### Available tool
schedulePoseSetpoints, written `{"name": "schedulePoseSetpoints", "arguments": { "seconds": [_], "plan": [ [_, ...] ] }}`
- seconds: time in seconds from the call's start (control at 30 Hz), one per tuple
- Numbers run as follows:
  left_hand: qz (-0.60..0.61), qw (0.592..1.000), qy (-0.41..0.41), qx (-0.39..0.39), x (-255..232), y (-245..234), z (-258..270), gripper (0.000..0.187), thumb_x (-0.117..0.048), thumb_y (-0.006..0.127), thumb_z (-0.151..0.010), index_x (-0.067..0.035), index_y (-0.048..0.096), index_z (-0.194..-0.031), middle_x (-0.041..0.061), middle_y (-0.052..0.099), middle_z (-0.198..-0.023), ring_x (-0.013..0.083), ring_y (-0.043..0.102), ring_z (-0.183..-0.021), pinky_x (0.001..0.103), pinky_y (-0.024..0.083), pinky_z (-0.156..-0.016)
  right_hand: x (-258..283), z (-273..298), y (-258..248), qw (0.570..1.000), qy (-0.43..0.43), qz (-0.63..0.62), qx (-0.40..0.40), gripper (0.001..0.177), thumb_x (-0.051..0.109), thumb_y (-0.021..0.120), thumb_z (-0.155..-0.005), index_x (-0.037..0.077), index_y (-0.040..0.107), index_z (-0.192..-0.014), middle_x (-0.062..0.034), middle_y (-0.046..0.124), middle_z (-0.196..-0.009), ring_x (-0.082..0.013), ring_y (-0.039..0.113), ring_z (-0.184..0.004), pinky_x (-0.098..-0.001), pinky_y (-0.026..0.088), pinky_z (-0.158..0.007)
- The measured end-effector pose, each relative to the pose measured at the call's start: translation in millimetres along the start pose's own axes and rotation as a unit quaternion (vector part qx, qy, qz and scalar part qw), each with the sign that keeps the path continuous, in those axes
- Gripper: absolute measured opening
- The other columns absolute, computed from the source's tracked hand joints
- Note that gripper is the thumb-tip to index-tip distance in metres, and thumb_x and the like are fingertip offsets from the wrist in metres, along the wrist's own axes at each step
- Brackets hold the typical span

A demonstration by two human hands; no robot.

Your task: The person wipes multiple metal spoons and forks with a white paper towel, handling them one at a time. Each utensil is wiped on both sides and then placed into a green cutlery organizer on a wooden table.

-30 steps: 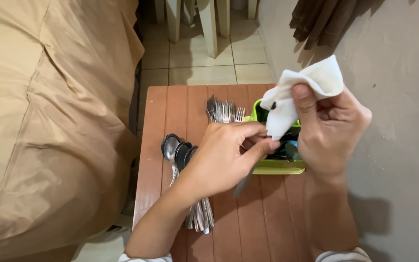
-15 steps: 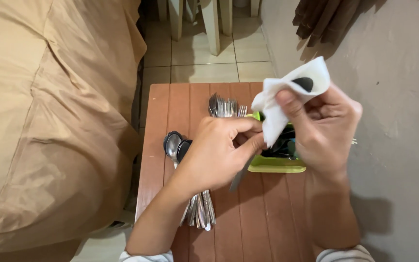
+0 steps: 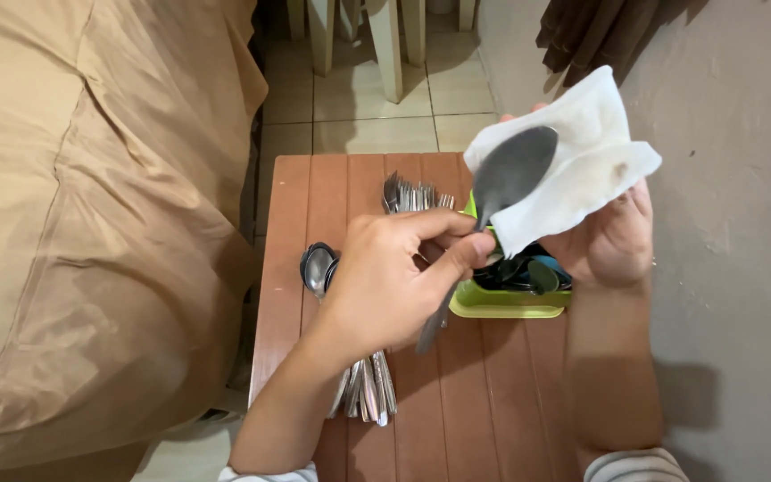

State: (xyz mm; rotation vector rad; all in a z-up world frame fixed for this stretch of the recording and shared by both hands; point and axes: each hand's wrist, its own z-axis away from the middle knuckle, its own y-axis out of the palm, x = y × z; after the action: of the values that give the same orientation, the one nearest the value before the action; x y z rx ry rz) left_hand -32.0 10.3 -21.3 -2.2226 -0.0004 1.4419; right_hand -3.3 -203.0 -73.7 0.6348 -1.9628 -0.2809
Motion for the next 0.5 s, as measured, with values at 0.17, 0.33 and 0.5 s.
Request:
{"name": "schedulePoseSetpoints", "arguments": {
  "seconds": [0.17, 0.33, 0.5],
  "plan": [
    [0.034, 0.999, 0.019, -0.014, -4.7, -6.3, 1.6, 0.022, -0.028, 0.061, -0.089, -0.01, 0.072, -0.08, -0.004, 0.074, -0.07, 0.002, 0.068, -0.062, 0.015, 0.052, -0.061, 3.9, 3.5, 2.1, 1.0, 0.012, -0.002, 0.006, 0.078, 0.031, 0.051, -0.086, -0.01, 0.026, -0.147, -0.0261, 0.037, -0.148, -0.0408, 0.041, -0.137, -0.0529, 0.04, -0.112],
    [0.01, 0.997, 0.066, -0.039, -0.5, -0.8, 2.0, 0.02, -0.025, 0.062, -0.09, -0.009, 0.072, -0.081, -0.005, 0.072, -0.073, 0.0026, 0.06, -0.06, 0.018, 0.047, -0.058, 8.0, 13.5, 4.7, 0.994, -0.032, 0.103, 0.032, 0.046, 0.03, 0.06, -0.096, -0.006, 0.053, -0.123, -0.0282, 0.047, -0.144, -0.0349, 0.057, -0.121, -0.0467, 0.055, -0.094],
    [-0.06, 0.994, 0.087, -0.011, 11.2, 13.0, 0.9, 0.019, -0.019, 0.058, -0.091, -0.008, 0.061, -0.076, 0.002, 0.06, -0.064, 0.0167, 0.051, -0.054, 0.03, 0.038, -0.055, 27.2, 8.2, 62.0, 0.912, 0.014, 0.402, -0.081, 0.02, 0.005, 0.071, -0.086, -0.004, 0.067, -0.103, -0.0099, 0.071, -0.092, -0.011, 0.065, -0.079, -0.019, 0.054, -0.064]
  ]
}}
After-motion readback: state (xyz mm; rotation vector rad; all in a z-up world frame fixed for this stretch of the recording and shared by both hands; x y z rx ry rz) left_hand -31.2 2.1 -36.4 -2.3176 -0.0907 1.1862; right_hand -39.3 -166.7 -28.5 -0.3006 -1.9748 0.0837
